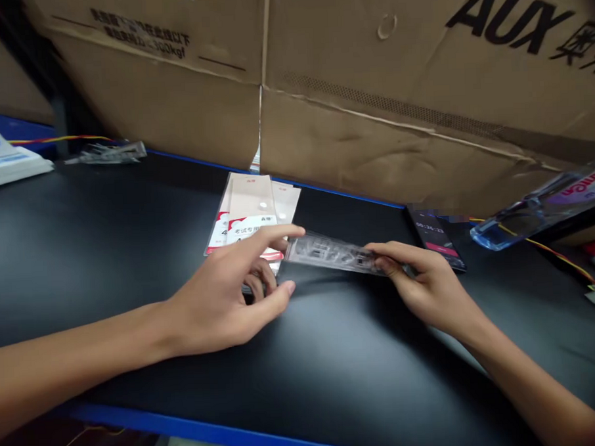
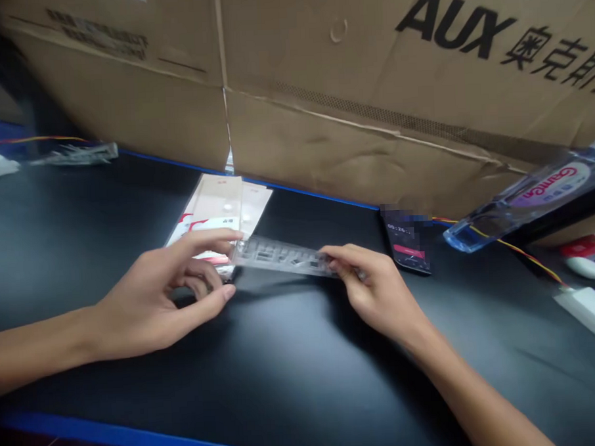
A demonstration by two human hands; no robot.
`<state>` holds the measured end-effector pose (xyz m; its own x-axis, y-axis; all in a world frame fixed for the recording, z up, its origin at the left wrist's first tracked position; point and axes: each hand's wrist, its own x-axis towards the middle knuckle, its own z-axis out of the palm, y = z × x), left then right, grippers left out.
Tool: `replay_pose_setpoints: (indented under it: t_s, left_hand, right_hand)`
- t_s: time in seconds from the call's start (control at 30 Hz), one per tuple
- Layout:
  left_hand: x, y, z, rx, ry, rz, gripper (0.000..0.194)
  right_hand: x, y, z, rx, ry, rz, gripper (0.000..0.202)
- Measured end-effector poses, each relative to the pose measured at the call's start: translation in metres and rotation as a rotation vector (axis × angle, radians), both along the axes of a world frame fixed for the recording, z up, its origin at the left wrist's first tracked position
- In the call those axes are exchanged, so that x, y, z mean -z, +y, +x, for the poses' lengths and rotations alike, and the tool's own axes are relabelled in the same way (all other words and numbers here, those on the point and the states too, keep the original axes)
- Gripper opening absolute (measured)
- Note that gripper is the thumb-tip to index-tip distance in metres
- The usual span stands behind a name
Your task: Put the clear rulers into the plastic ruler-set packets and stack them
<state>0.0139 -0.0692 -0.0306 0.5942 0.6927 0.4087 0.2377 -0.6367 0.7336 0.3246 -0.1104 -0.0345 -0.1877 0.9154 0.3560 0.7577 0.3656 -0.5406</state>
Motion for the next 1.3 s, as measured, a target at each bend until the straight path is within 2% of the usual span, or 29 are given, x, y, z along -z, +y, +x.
replay_pose_setpoints:
  t_s: [0.1, 0.17, 0.2, 0.27, 0.37, 0.43, 0.53, 0.6, 0.67, 0.83, 1.0, 1.17, 1.3]
  left_hand:
    - [-0.007, 0.000, 0.001, -0.040, -0.129, -0.283, 0.051]
    - [-0.010, 0.003, 0.002, -0.001, -0.166, -0.452, 0.066]
    - [-0.011, 0.004, 0.002, 0.029, -0.171, -0.510, 0.071]
    - [-0.011, 0.007, 0.001, 0.089, -0.140, -0.548, 0.062]
    - [-0.009, 0.012, -0.001, 0.128, -0.044, -0.436, 0.039]
    - [-0.007, 0.015, -0.004, 0.119, 0.051, -0.245, 0.047]
    - [-0.005, 0.019, -0.007, 0.124, 0.181, 0.135, 0.057]
    - [-0.004, 0.021, -0.009, 0.144, 0.219, 0.310, 0.047]
    - [-0.002, 0.022, -0.010, 0.141, 0.230, 0.410, 0.036]
    - [0.000, 0.022, -0.012, 0.117, 0.226, 0.496, 0.033]
    - [0.002, 0.021, -0.012, 0.104, 0.257, 0.539, 0.031]
    - [0.003, 0.019, -0.012, 0.121, 0.286, 0.515, 0.031]
    - [0.002, 0.018, -0.012, 0.101, 0.285, 0.489, 0.029]
  right_hand:
    - [0.000, -0.004, -0.007, 0.029, 0.044, -0.044, 0.026]
    - [-0.002, -0.009, -0.016, -0.032, 0.023, -0.100, 0.028]
    - [-0.003, -0.011, -0.020, -0.068, 0.011, -0.126, 0.029]
    - [-0.006, -0.015, -0.027, -0.118, -0.011, -0.170, 0.029]
    - [-0.009, -0.019, -0.030, -0.147, -0.035, -0.203, 0.032]
    - [-0.010, -0.019, -0.029, -0.164, -0.041, -0.205, 0.035]
    - [-0.009, -0.018, -0.026, -0.177, -0.038, -0.183, 0.038]
    - [-0.008, -0.018, -0.025, -0.184, -0.053, -0.173, 0.038]
    - [-0.008, -0.019, -0.025, -0.196, -0.079, -0.173, 0.039]
    - [-0.008, -0.022, -0.027, -0.232, -0.153, -0.155, 0.044]
    - [0.000, -0.023, -0.026, -0.255, -0.274, -0.002, 0.052]
    - [0.009, -0.020, -0.027, -0.279, -0.362, 0.150, 0.053]
    - [0.010, -0.018, -0.029, -0.280, -0.359, 0.174, 0.052]
